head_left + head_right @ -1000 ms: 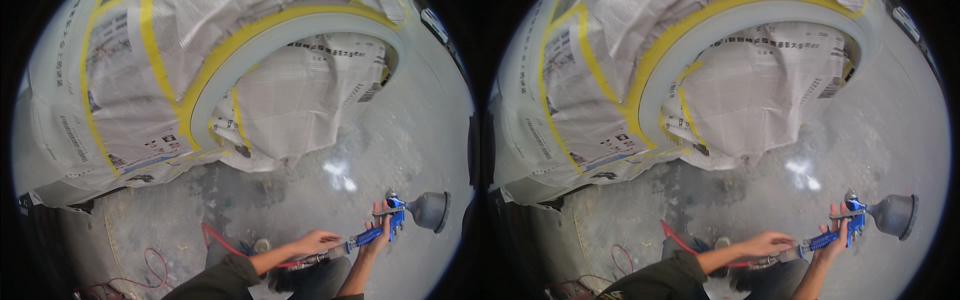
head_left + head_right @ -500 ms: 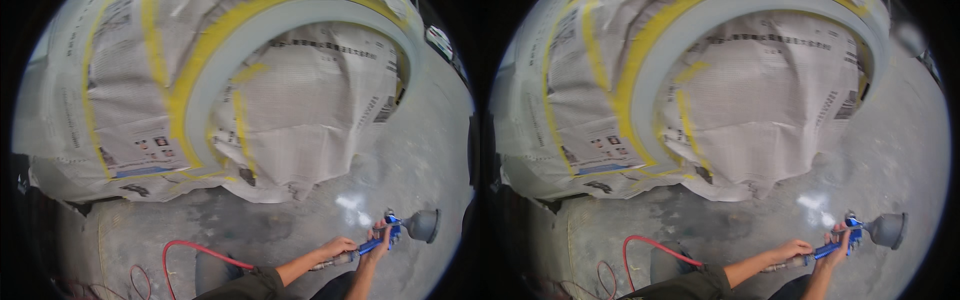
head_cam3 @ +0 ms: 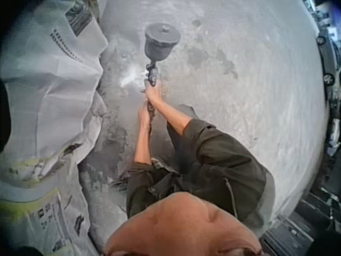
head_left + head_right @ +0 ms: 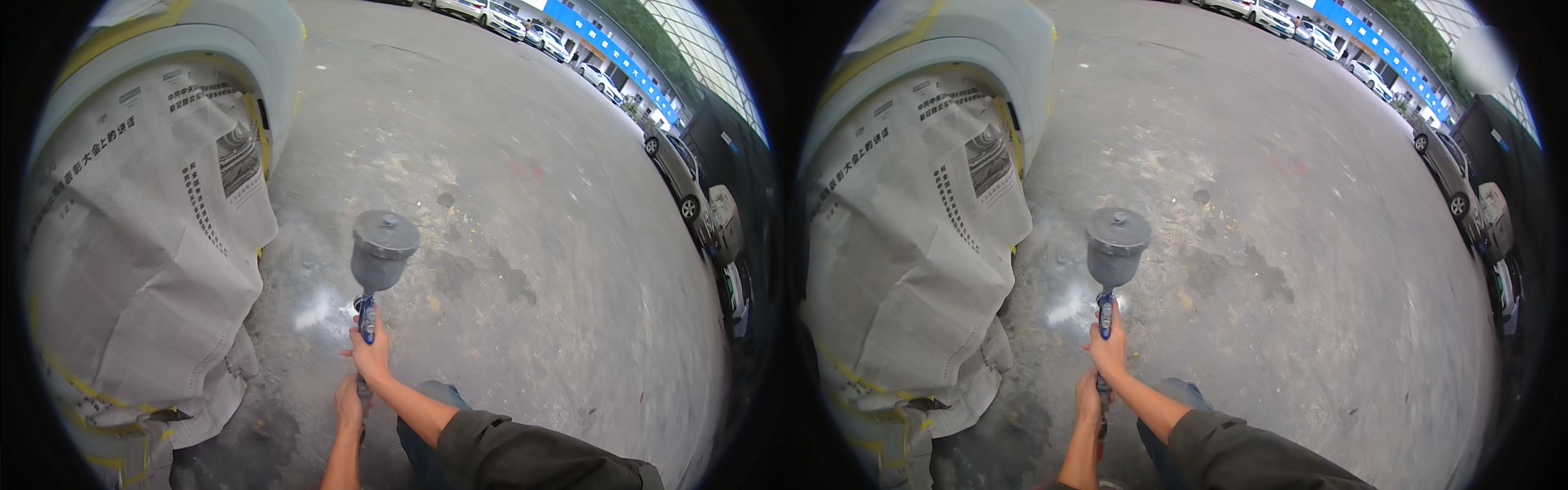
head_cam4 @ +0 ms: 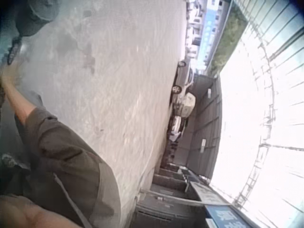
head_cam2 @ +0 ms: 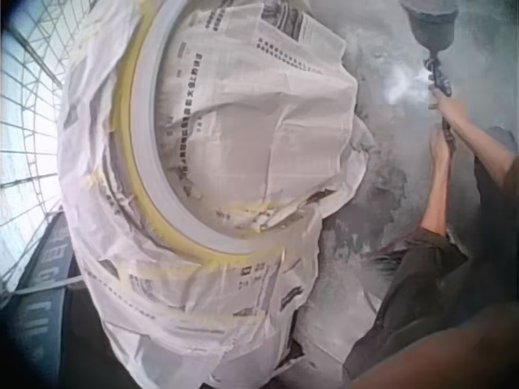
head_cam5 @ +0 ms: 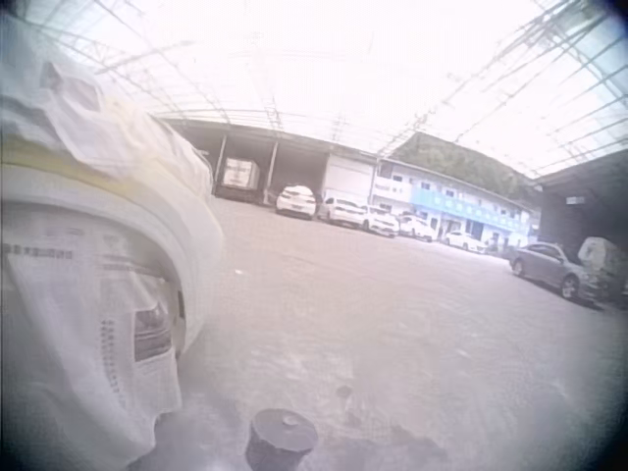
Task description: The person uses a spray gun to apply paint to a car's rear fender, which is masked with newspaper and tape. They wipe the surface with a cloth between passes, refill the spray gun from a paint can, and continue spraying the fender area.
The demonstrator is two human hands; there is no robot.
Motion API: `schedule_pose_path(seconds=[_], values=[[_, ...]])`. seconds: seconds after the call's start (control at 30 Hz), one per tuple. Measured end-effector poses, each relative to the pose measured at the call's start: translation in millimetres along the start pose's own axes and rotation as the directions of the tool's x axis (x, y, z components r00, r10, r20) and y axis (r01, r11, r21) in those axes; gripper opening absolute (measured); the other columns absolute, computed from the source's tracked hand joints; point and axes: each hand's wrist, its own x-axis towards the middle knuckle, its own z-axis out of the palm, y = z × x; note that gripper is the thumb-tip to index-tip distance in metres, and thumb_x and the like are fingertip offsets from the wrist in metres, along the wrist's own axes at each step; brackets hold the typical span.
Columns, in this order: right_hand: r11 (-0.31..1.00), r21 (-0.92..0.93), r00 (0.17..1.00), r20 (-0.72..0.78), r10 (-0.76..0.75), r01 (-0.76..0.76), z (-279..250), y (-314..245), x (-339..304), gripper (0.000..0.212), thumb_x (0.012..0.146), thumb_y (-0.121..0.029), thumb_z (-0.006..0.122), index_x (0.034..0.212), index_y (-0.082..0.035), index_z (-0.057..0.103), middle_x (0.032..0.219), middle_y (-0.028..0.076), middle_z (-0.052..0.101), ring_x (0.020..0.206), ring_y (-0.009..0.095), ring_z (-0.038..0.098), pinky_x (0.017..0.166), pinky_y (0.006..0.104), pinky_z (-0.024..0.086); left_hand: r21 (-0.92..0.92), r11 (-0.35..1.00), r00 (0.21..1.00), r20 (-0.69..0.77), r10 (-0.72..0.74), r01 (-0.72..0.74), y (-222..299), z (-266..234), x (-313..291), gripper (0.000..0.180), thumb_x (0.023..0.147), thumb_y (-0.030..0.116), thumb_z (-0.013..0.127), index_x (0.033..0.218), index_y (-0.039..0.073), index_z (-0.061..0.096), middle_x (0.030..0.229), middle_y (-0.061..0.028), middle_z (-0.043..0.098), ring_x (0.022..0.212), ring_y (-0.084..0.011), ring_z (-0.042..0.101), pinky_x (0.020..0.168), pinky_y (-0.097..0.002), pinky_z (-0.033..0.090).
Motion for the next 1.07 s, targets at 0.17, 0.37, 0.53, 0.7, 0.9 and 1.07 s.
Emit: schedule_pose_path(seconds=[0.17, 0.37, 0.53, 0.7, 0.9, 1.07], values=[[0.996, 0.075, 0.995, 0.090, -0.047, 0.041, 10, 11, -7, 0.060, 0.095, -0.011, 0.060, 0.148, -0.007, 0.034, 0.117, 0.008, 0.061, 0.095, 0.015, 0.061, 0.063, 0.0313, 0.062, -0.239, 0.971, 0.999, 0.017, 0.039, -0.034, -15, -14, -2, 0.032, 0.099, 0.028, 0.043, 0.097, 0.002, 0.062, 0.080, -0.0071, 0.062, 0.063, -0.0176, 0.059, 0.056, -0.0307, 0.045], [0.990, 0.082, 0.986, 0.128, 0.102, -0.113, 3, 6, 0, 0.042, 0.095, -0.022, 0.063, 0.128, 0.001, 0.052, 0.120, 0.011, 0.062, 0.107, 0.020, 0.062, 0.065, 0.0358, 0.062, -0.389, 0.920, 0.971, 0.236, 0.044, 0.052, -12, -20, -7, 0.031, 0.101, 0.026, 0.038, 0.098, 0.002, 0.057, 0.081, -0.0105, 0.064, 0.066, -0.0220, 0.062, 0.061, -0.0336, 0.048], [0.990, 0.081, 0.984, 0.144, 0.106, -0.118, -6, 2, 2, 0.041, 0.095, -0.024, 0.063, 0.127, 0.001, 0.052, 0.122, 0.011, 0.062, 0.110, 0.020, 0.061, 0.066, 0.0365, 0.062, -0.356, 0.933, 0.966, 0.256, 0.042, 0.054, -14, -13, -5, 0.033, 0.102, 0.026, 0.037, 0.101, 0.000, 0.057, 0.084, -0.0121, 0.063, 0.068, -0.0232, 0.062, 0.063, -0.0343, 0.048], [0.993, 0.043, 0.981, 0.167, 0.102, -0.110, -11, -3, 2, 0.043, 0.095, -0.025, 0.064, 0.128, 0.000, 0.052, 0.122, 0.011, 0.062, 0.110, 0.020, 0.061, 0.067, 0.0373, 0.062, -0.378, 0.925, 0.958, 0.278, 0.069, 0.043, -21, -9, -3, 0.034, 0.102, 0.028, 0.038, 0.102, 0.000, 0.057, 0.086, -0.0130, 0.064, 0.069, -0.0236, 0.062, 0.064, -0.0347, 0.049], [0.987, 0.048, 0.974, 0.176, 0.141, -0.151, -13, 0, 3, 0.042, 0.095, -0.025, 0.064, 0.127, -0.001, 0.053, 0.121, 0.010, 0.063, 0.110, 0.020, 0.062, 0.066, 0.0377, 0.061, -0.404, 0.913, 0.957, 0.282, 0.067, 0.055, -31, -10, -3, 0.036, 0.101, 0.030, 0.040, 0.101, -0.001, 0.059, 0.089, -0.0139, 0.065, 0.071, -0.0248, 0.064, 0.066, -0.0354, 0.052], [0.964, -0.110, 0.952, 0.167, 0.256, -0.240, -21, 22, 21, 0.050, 0.091, -0.032, 0.069, 0.129, -0.004, 0.054, 0.120, 0.011, 0.063, 0.106, 0.027, 0.063, 0.063, 0.0363, 0.061, -0.127, 0.992, 0.986, 0.159, 0.042, -0.022, -48, -18, 5, 0.047, 0.101, 0.039, 0.046, 0.112, -0.005, 0.059, 0.097, -0.0153, 0.068, 0.087, -0.0262, 0.065, 0.087, -0.0352, 0.049]])
